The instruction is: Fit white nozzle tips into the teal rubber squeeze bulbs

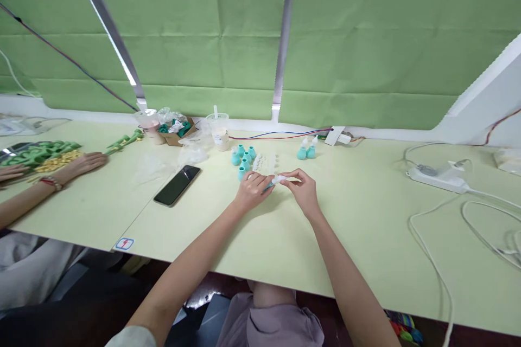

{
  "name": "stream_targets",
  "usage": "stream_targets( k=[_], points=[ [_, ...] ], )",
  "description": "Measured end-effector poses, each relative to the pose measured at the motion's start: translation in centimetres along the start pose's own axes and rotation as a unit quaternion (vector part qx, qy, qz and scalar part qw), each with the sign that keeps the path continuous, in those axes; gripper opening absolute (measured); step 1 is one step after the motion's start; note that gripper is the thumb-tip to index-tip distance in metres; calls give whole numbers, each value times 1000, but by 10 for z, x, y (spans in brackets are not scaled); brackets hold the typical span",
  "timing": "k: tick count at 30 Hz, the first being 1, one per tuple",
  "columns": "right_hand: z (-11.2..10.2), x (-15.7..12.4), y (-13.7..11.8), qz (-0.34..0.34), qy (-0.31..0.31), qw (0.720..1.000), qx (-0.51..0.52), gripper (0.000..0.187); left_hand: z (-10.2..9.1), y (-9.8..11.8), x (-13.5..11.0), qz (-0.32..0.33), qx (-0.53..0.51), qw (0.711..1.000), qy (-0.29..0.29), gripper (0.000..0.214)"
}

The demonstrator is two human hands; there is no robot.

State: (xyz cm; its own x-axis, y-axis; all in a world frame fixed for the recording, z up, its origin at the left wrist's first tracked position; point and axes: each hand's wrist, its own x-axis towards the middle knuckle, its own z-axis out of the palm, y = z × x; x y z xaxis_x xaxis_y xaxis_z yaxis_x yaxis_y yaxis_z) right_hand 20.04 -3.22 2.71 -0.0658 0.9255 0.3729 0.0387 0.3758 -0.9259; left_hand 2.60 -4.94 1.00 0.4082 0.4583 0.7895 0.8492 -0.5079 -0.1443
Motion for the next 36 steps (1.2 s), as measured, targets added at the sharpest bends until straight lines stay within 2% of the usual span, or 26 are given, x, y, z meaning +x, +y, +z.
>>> stream_targets(
  k=[7,10,13,16,19,21,23,25,27,31,34,36],
  points=[
    [6,-7,-1,-22,59,998,-21,23,5,-2,-1,-1,0,999,-32,25],
    [9,-10,0,-61,91,993,-42,22,5,-1,-2,0,3,1000,-23,25],
    [9,-10,1,-109,137,982,-71,22,4,1,-1,-34,-15,999,10,25],
    [5,-6,4,-94,153,982,-65,22,0,-3,3,-114,-42,991,57,24],
    [0,0,11,-52,138,988,-43,29,-9,-20,7,-220,-59,967,116,23],
    [-1,3,16,-28,126,991,-36,34,-13,-39,6,-307,-65,936,161,22],
    [-1,4,19,-11,106,994,-27,33,-13,-60,3,-401,-74,892,197,22],
    [0,5,20,-4,88,996,-13,31,-9,-79,-3,-467,-114,857,186,24],
    [0,4,22,1,82,997,-7,30,-1,-92,-9,-497,-159,841,142,22],
    [-2,5,27,15,76,995,-67,27,8,-99,-19,-511,-176,838,71,17],
    [-4,7,29,6,76,991,-113,23,7,-98,-21,-517,-170,837,57,15],
    [-5,8,29,5,77,992,-99,22,6,-98,-22,-523,-167,834,56,14]
  ],
)
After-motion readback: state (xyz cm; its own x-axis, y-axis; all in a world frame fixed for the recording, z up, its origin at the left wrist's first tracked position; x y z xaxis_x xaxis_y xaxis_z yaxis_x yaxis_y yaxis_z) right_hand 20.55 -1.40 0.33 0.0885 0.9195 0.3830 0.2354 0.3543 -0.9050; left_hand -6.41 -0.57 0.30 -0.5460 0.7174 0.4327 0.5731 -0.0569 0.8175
